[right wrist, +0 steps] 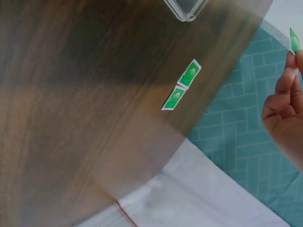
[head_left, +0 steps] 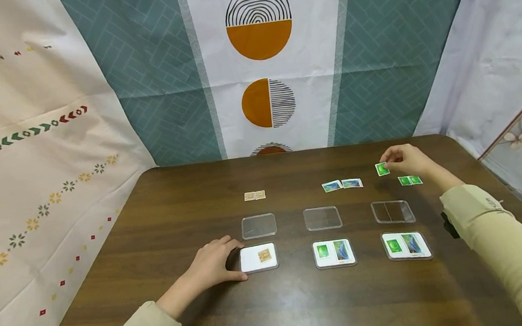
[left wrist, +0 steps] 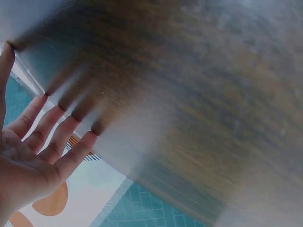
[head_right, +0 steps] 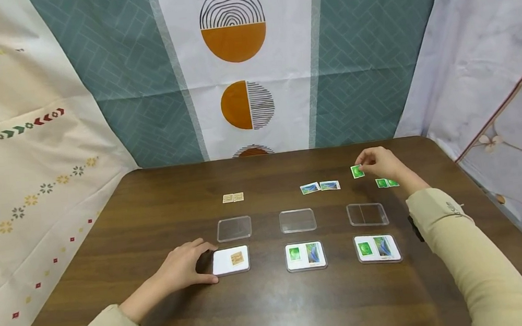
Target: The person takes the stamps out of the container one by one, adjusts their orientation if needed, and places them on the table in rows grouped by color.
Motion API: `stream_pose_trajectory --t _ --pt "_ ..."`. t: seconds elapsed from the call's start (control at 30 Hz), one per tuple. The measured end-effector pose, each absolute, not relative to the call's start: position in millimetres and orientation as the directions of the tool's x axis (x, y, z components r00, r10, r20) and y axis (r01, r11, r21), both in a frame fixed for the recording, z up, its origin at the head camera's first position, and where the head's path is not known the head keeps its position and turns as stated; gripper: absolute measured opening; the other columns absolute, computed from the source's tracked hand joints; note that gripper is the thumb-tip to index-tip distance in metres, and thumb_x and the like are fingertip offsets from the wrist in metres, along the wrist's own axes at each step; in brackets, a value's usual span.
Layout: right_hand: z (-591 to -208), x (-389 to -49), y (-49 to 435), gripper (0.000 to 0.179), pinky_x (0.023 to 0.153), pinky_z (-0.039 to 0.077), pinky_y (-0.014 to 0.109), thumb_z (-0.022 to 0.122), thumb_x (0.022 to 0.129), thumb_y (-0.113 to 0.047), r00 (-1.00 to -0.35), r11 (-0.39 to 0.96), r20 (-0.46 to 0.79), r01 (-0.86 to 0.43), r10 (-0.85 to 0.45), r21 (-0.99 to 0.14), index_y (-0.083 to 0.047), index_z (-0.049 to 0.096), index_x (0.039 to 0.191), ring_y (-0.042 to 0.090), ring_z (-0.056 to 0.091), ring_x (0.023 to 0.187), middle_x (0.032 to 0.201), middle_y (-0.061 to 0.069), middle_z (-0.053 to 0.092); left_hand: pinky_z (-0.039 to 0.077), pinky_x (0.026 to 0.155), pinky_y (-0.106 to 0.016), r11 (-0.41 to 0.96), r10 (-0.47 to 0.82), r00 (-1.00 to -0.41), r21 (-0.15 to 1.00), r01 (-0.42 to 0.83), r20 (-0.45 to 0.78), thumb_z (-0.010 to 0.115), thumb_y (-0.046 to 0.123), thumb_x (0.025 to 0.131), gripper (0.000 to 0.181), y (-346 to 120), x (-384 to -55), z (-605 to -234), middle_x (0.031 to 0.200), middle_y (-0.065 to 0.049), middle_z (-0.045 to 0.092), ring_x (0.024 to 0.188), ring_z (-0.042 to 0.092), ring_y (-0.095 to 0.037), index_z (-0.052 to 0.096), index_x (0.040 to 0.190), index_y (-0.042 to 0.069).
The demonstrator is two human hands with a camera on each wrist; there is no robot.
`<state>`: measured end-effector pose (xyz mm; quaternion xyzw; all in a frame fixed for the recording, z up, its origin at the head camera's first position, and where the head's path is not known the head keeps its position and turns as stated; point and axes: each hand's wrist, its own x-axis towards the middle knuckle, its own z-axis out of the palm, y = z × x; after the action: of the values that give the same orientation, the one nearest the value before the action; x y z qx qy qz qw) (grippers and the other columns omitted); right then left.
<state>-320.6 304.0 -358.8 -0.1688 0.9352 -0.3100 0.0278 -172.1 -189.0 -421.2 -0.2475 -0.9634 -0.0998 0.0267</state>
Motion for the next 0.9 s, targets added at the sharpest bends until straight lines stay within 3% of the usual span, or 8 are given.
stream_pose_trajectory --t 0.53,0.9 --pt "-384 -329 318 0.013 0.065 0.042 0.028 0.063 0.085 -0.002 -0.948 0.798 0.030 -0.282 -0.315 -0.533 0.007 0.062 0.093 0.009 0.055 0.069 0.079 0.016 0.068 0.050 0.070 -0.043 0.860 0.466 -0.880 0.184 0.476 0.095 0.084 0.048 0.059 0.063 -189 -171 -419 0.098 0.000 0.063 0.087 0.062 -0.024 0.065 0.109 0.013" --pt "-399 -331 327 0.011 0.063 0.041 0.032 0.064 0.082 -0.002 -0.957 0.832 0.028 -0.264 -0.287 -0.488 0.007 0.061 0.088 0.020 0.055 0.071 0.080 0.021 0.067 0.050 0.070 -0.044 0.856 0.472 -0.877 0.190 0.481 0.095 0.084 0.047 0.059 0.063 -188 -172 -418 0.099 -0.001 0.063 0.087 0.062 -0.025 0.065 0.108 0.013"
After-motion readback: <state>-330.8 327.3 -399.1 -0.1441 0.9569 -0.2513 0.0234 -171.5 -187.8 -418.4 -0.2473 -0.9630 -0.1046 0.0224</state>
